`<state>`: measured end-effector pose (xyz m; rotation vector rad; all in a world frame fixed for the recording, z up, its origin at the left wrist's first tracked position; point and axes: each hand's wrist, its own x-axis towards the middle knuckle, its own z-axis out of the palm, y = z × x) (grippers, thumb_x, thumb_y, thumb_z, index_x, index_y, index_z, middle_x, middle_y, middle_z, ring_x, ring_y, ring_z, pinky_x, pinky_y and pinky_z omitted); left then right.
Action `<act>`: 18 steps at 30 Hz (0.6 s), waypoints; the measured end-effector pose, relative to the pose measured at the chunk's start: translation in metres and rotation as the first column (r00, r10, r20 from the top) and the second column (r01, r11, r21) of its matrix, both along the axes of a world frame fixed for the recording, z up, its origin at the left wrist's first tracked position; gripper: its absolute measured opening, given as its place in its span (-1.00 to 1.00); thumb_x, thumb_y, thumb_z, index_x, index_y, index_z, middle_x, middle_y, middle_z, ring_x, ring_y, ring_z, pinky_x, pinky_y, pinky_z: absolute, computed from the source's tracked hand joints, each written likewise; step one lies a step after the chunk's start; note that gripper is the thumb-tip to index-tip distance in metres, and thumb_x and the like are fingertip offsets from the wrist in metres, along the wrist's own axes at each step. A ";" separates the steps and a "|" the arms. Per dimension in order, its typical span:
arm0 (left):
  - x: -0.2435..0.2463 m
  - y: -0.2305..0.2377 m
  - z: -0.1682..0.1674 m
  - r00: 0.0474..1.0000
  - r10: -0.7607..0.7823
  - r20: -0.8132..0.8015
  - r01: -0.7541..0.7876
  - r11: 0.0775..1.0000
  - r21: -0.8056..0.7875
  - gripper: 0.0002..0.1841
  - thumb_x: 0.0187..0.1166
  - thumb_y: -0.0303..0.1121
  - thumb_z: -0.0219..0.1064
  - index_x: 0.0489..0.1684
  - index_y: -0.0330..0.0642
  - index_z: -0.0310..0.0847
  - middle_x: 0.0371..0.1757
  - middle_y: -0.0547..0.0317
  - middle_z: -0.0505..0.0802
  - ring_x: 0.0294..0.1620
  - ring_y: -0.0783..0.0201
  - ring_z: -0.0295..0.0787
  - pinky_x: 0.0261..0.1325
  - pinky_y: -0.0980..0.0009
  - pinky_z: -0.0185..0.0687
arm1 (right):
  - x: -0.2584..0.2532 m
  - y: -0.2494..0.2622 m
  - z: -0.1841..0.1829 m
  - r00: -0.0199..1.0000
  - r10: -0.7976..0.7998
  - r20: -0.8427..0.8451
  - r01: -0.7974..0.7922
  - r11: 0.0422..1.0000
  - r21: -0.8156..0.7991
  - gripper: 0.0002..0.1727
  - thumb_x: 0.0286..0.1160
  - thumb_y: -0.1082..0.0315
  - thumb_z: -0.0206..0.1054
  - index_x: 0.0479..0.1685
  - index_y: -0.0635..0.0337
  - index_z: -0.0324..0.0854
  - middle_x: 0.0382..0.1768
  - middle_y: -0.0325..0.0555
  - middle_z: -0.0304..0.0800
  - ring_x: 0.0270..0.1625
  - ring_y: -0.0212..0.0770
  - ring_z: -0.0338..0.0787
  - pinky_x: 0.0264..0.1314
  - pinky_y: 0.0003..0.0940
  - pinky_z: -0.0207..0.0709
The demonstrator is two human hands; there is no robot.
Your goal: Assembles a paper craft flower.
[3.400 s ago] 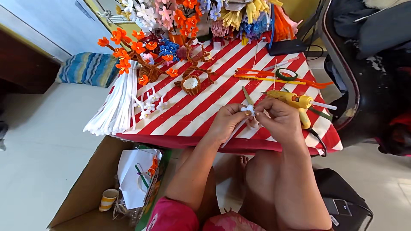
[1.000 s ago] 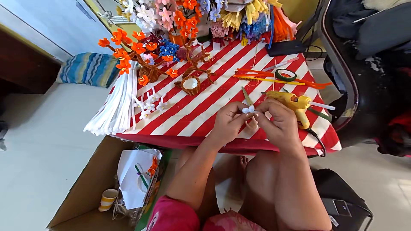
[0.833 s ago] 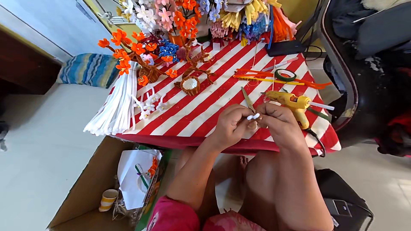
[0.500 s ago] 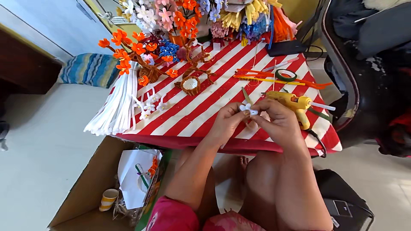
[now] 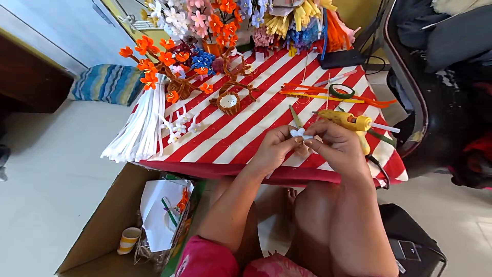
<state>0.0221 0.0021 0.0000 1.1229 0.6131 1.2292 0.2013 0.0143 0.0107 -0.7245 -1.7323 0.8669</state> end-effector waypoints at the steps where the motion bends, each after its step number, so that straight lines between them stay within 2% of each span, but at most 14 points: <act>1: 0.000 0.000 0.000 0.998 0.019 -0.063 -0.017 0.999 0.032 -0.87 0.66 -0.63 0.17 -0.19 -0.28 0.62 -0.36 0.33 0.79 -0.29 0.54 0.74 -0.04 0.54 0.70 | 0.001 0.001 0.000 1.000 0.012 0.020 -0.012 1.000 -0.022 -0.82 0.45 0.36 0.42 -0.01 0.06 0.70 -0.20 -0.44 0.77 -0.16 -0.55 0.75 -0.04 -0.59 0.69; 2: 0.000 0.000 -0.001 0.992 0.038 -0.118 -0.031 0.998 0.058 -0.90 0.65 -0.62 0.20 -0.18 -0.31 0.62 -0.36 0.33 0.78 -0.29 0.54 0.73 -0.04 0.54 0.70 | 0.001 0.001 -0.001 0.999 0.007 0.039 -0.005 0.999 -0.032 -0.80 0.48 0.36 0.40 0.03 0.09 0.69 -0.21 -0.42 0.76 -0.19 -0.54 0.74 -0.06 -0.59 0.68; 6: 0.001 0.001 -0.002 0.967 0.103 -0.232 -0.075 0.989 0.125 -0.94 0.63 -0.61 0.26 -0.21 -0.33 0.63 -0.38 0.30 0.76 -0.32 0.56 0.69 -0.09 0.57 0.67 | 0.000 0.003 -0.001 0.995 -0.061 0.084 0.061 0.998 0.006 -0.95 0.47 0.40 0.35 -0.28 0.12 0.72 -0.27 -0.37 0.71 -0.20 -0.54 0.71 -0.10 -0.61 0.67; 11: 0.008 -0.002 -0.004 0.941 0.195 -0.277 -0.135 0.966 0.221 -0.95 0.60 -0.60 0.28 -0.22 -0.38 0.65 -0.35 0.23 0.78 -0.30 0.54 0.73 -0.06 0.54 0.71 | -0.010 -0.001 0.002 0.979 -0.162 0.121 0.168 0.985 -0.042 -0.91 0.40 0.42 0.23 -0.42 0.08 0.56 -0.41 -0.41 0.58 -0.36 -0.62 0.57 -0.30 -0.70 0.47; 14: 0.016 -0.007 -0.009 0.812 0.452 -0.368 -0.281 0.857 0.431 -0.91 0.58 -0.55 0.28 -0.21 -0.37 0.70 -0.30 0.14 0.79 -0.24 0.47 0.73 0.01 0.47 0.69 | -0.025 -0.006 0.004 0.961 -0.269 0.067 0.276 0.951 -0.137 -0.89 0.40 0.44 0.19 -0.46 0.07 0.51 -0.54 -0.43 0.51 -0.52 -0.62 0.51 -0.46 -0.71 0.40; 16: 0.024 -0.008 -0.014 0.716 0.611 -0.337 -0.367 0.740 0.563 -0.91 0.53 -0.55 0.28 -0.24 -0.34 0.71 -0.32 0.10 0.82 -0.20 0.34 0.76 0.12 0.30 0.66 | -0.034 -0.008 0.005 0.947 -0.322 0.015 0.318 0.925 -0.207 -0.86 0.37 0.45 0.17 -0.49 0.03 0.48 -0.63 -0.46 0.46 -0.62 -0.62 0.46 -0.56 -0.71 0.34; 18: 0.027 -0.009 -0.016 0.712 0.634 -0.303 -0.402 0.721 0.565 -0.91 0.53 -0.54 0.28 -0.26 -0.34 0.71 -0.33 0.11 0.81 -0.22 0.36 0.75 0.10 0.35 0.66 | -0.033 -0.007 0.004 0.954 -0.301 -0.008 0.292 0.932 -0.216 -0.87 0.38 0.45 0.18 -0.47 0.01 0.49 -0.63 -0.47 0.47 -0.63 -0.62 0.45 -0.57 -0.72 0.33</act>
